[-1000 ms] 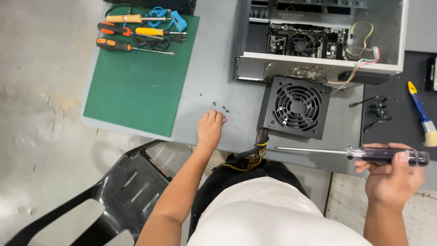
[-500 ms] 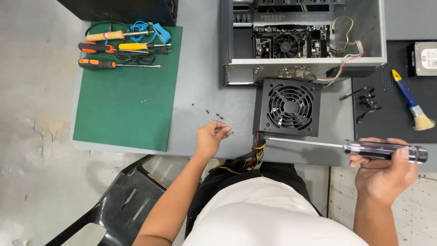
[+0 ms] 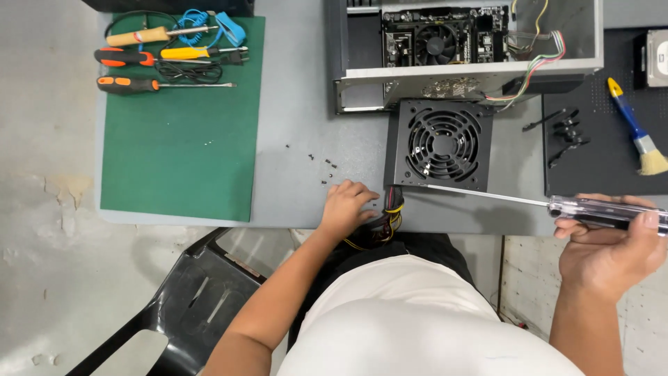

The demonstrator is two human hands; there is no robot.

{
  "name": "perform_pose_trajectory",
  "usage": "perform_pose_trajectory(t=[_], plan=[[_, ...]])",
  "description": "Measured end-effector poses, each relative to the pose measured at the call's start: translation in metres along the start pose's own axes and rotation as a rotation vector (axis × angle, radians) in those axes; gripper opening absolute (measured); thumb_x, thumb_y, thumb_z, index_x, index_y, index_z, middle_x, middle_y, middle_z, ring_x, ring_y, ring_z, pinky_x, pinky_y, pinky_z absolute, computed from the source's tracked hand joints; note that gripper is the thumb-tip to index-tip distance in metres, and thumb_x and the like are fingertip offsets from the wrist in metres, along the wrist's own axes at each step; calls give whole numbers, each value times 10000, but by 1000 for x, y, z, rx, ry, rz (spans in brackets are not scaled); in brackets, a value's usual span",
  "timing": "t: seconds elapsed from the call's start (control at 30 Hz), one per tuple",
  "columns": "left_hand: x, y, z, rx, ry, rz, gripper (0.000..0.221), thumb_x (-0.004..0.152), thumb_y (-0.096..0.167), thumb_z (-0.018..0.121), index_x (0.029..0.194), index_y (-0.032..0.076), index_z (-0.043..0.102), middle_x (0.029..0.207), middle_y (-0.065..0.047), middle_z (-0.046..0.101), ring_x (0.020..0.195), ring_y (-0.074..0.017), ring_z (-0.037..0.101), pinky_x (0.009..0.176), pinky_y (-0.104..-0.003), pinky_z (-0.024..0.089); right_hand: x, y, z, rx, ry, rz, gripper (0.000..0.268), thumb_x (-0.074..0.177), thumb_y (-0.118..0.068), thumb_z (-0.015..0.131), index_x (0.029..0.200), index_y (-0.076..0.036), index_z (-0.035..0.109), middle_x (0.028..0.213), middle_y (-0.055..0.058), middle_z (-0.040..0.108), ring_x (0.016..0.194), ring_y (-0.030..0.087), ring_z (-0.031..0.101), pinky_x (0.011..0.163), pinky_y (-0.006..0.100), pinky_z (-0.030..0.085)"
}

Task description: Unscrewing, cleaning with a brush, and reassembling a PSU fan inside a computer case.

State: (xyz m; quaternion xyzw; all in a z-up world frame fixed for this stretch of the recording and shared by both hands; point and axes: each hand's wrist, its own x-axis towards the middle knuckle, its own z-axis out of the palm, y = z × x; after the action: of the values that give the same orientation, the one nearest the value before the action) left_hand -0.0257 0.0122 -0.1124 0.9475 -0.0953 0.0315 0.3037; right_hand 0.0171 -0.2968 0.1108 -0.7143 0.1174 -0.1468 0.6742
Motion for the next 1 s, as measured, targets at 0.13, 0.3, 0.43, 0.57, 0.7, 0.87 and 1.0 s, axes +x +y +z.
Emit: perform_pose_trajectory(t=[0.13, 0.3, 0.43, 0.57, 0.7, 0.87, 1.0], plan=[[6, 4, 18, 58, 164, 0, 128, 758, 356, 700, 754, 233, 669, 775, 65, 586, 797, -210, 480, 676, -372, 363, -2, 1, -7, -3, 18, 6, 407, 964, -481, 491, 1092, -96, 448, 925, 204, 593, 557, 263, 537, 484, 327, 449], [8, 13, 8, -62, 212, -20, 158, 759, 270, 722, 721, 154, 622, 789, 19, 529, 744, -217, 485, 665, -359, 399, -2, 4, -13, 25, 50, 39, 419, 936, -497, 515, 1076, -105, 473, 932, 205, 607, 574, 263, 563, 471, 305, 476], [14, 50, -53, -753, 16, -311, 127, 813, 201, 669, 800, 80, 629, 1280, -160, 535, 1106, -254, 591, 831, -355, 571, -1, -1, -17, 130, 68, 81, 357, 922, -475, 534, 1020, -132, 516, 927, 189, 624, 514, 257, 535, 463, 323, 471], [27, 93, -95, -1356, 1, -550, 99, 755, 9, 718, 796, -30, 637, 853, -187, 704, 727, -177, 684, 648, -237, 587, 1, -10, -17, 171, 100, 165, 333, 888, -483, 487, 1007, -180, 553, 865, 168, 609, 494, 236, 514, 436, 292, 415], [27, 116, -120, -1555, -48, -297, 182, 698, -57, 742, 824, -35, 612, 751, -203, 669, 673, -218, 686, 621, -256, 600, 4, -16, -23, 388, 61, 251, 306, 871, -445, 529, 976, -176, 630, 885, 175, 614, 486, 227, 520, 360, 262, 390], [24, 137, -139, -1613, -20, -39, 354, 612, -50, 792, 856, 15, 545, 752, -195, 637, 660, -258, 681, 598, -269, 588, 4, -1, -55, 676, -202, 184, 311, 948, -334, 575, 1156, -105, 616, 1010, 252, 598, 532, 303, 577, 411, 309, 553], [25, 146, -148, -1437, 73, 97, 366, 563, 6, 826, 790, 52, 542, 727, -147, 634, 705, -208, 675, 576, -249, 582, 10, 2, -66, 605, -334, 27, 366, 952, -398, 590, 1211, -141, 619, 1027, 155, 630, 815, 241, 667, 505, 289, 614]])
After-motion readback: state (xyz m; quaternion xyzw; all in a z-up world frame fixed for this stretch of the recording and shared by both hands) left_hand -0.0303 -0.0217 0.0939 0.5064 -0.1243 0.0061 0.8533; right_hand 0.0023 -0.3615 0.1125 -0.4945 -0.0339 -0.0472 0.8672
